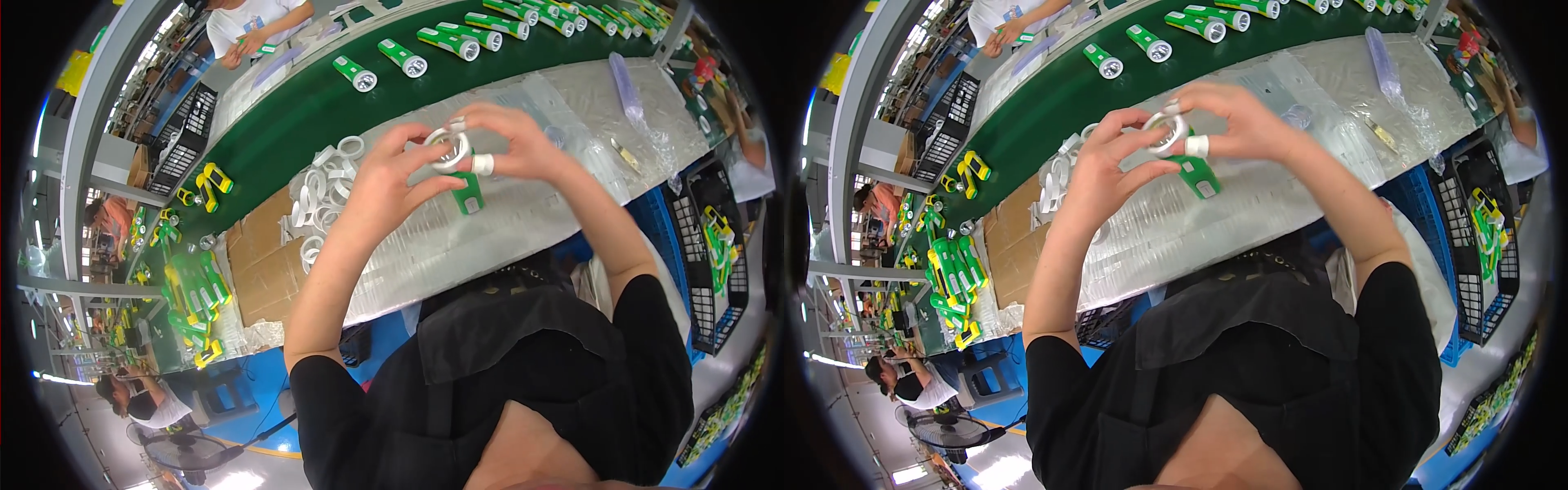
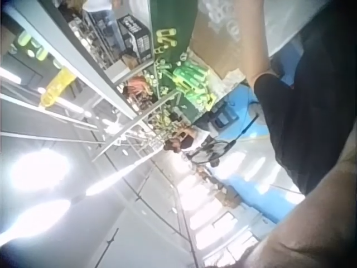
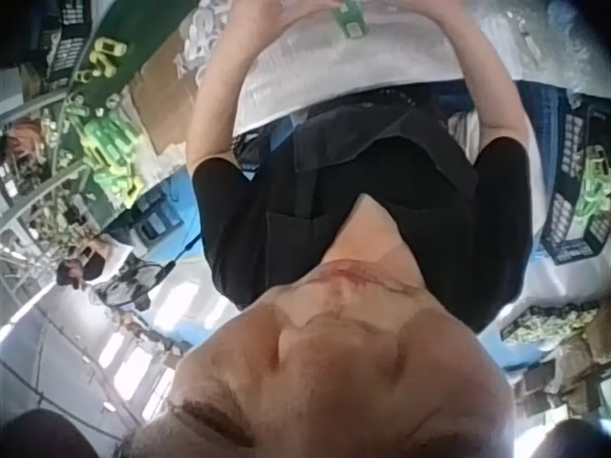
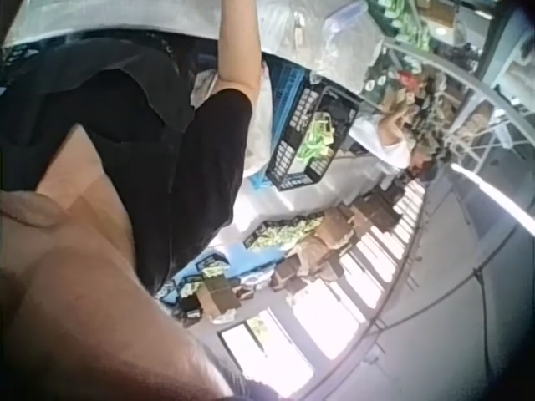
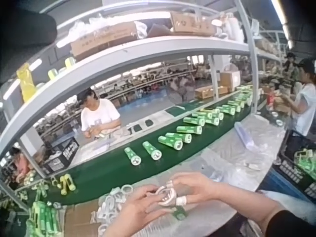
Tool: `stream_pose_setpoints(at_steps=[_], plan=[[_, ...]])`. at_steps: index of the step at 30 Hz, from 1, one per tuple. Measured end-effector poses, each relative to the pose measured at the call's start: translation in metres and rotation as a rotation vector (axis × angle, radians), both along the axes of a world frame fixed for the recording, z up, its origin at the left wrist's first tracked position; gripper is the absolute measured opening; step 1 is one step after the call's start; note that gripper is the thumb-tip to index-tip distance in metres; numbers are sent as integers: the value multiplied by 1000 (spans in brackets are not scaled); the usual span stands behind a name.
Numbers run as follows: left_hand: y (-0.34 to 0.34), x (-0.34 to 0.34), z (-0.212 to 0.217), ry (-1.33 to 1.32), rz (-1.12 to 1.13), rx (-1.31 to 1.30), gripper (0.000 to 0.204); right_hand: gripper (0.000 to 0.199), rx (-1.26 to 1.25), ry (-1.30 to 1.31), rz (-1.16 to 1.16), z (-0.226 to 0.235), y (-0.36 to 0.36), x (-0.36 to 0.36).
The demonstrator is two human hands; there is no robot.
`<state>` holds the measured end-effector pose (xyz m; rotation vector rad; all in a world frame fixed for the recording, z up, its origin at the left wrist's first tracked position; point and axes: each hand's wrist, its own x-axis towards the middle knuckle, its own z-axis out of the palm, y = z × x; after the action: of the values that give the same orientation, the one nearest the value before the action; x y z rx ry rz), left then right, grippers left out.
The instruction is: Assembling plastic rings and lens caps onto flashlight bodies on a factory production line.
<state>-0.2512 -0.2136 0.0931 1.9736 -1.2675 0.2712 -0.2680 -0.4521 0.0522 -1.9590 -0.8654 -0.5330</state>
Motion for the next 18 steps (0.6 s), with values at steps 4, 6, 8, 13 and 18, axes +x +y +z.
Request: stream_pose_setpoints(at_steps=[4,6,8,13,18], plan=[[-22,-3,-10,-70,7,-43,46,40,-232,105,78,47,-22,-7],[-35,-4,-17,-5,21,-42,45,41,-486,150,69,71,-20,-7],[-38,-7,-21,53,52,-30,44,40,-608,206,94,92,-10,-4],[-46,-9,-26,143,57,-117,41,31,-847,398,176,106,-12,7],[-49,-3,-32,124,22,-131,41,23,-887,396,118,110,-8,5]])
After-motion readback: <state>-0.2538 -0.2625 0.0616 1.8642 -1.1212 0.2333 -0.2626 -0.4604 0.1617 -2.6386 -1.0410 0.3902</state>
